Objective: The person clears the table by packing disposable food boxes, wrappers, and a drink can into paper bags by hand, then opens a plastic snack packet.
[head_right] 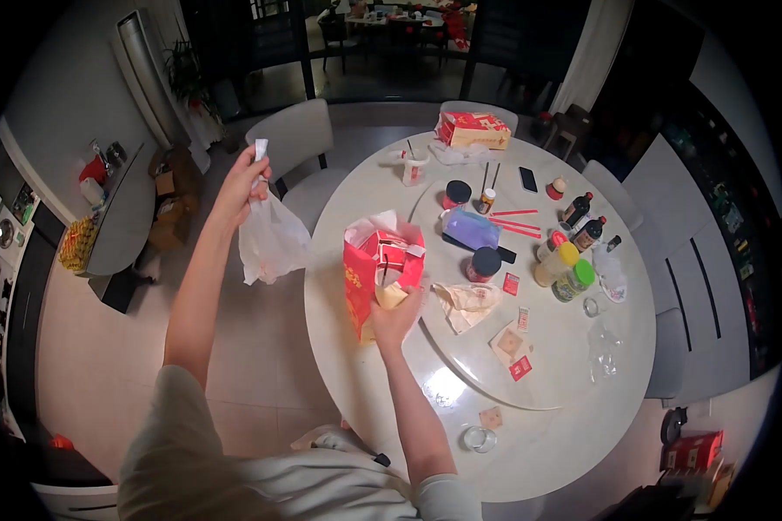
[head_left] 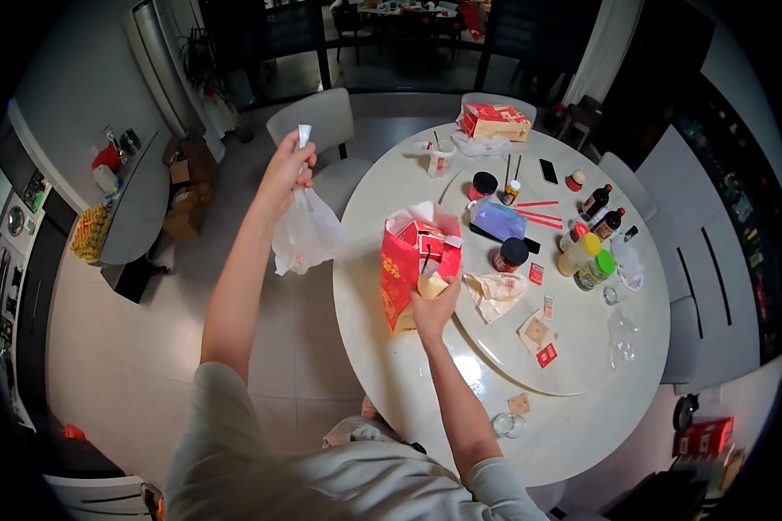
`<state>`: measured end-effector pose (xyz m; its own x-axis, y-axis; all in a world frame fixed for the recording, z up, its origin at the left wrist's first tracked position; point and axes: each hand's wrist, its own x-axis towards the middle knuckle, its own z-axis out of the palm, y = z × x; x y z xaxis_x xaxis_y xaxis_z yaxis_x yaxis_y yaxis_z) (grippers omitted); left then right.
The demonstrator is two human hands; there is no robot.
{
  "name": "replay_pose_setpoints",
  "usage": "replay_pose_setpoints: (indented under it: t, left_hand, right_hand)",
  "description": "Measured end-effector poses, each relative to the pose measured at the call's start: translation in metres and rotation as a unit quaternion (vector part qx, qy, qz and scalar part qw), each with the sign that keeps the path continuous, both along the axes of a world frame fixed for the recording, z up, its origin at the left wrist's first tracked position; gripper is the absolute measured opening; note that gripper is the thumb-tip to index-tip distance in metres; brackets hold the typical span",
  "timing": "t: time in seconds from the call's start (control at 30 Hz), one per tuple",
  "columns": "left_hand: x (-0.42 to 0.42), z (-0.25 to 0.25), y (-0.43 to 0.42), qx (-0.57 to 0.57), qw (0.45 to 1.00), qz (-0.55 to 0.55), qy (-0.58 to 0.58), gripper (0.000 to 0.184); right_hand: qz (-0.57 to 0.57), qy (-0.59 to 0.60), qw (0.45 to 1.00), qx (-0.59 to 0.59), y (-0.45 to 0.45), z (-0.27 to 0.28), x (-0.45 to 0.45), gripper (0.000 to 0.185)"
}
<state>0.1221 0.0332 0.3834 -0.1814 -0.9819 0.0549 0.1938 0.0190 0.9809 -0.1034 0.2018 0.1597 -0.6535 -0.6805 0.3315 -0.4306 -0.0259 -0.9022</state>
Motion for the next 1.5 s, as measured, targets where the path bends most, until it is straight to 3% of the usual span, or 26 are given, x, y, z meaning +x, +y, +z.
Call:
replay_pose_setpoints:
  t: [0.23,0.5,0.53,0.57,0.7,0.8,0.9,1.0,1.23,1.37,1.5]
  left_hand:
    - [-0.013,-0.005,0.032,0.041,0.996,-0.08,-0.009,0.028]
    - [-0.045,0.0,0.056,0.062,0.981,-0.181,0.036,0.031]
    - [-0.048,-0.003,0.055,0.065,0.978,-0.194,0.046,0.032]
    - [-0.051,-0.007,0.055,0.069,0.974,-0.207,0.055,0.032]
    - [-0.063,-0.025,0.057,0.087,0.967,-0.227,0.076,0.034]
    - [-0.07,-0.047,0.056,0.101,0.959,-0.249,0.093,0.034]
    - [-0.08,-0.062,0.057,0.117,0.957,-0.247,0.093,0.034]
    - [-0.087,-0.071,0.057,0.13,0.957,-0.247,0.085,0.034]
    - [-0.09,-0.082,0.065,0.13,0.955,-0.263,0.035,0.037]
    - [-0.088,-0.097,0.072,0.15,0.949,-0.276,0.015,0.038]
    - [-0.084,-0.118,0.088,0.168,0.95,-0.264,0.015,0.037]
  right_hand:
    - [0.006,-0.035,0.998,-0.044,0.004,0.023,-0.047,0.064]
    - [0.078,-0.096,0.984,-0.125,0.025,0.116,-0.113,0.062]
    - [0.095,-0.104,0.981,-0.132,0.026,0.124,-0.122,0.062]
    - [0.063,-0.003,0.991,-0.121,0.025,0.12,-0.138,0.063]
    - [0.091,-0.047,0.986,-0.13,0.045,0.178,-0.138,0.064]
    - [0.124,-0.031,0.979,-0.16,0.046,0.181,-0.155,0.064]
    - [0.169,-0.112,0.966,-0.162,0.051,0.192,-0.155,0.062]
    - [0.21,-0.156,0.952,-0.157,0.047,0.18,-0.155,0.059]
    - [0.166,-0.279,0.941,-0.093,0.025,0.135,-0.113,0.057]
    - [0.066,-0.296,0.95,-0.074,-0.001,0.089,-0.097,0.061]
    - [-0.006,-0.309,0.947,-0.09,-0.016,0.077,-0.078,0.061]
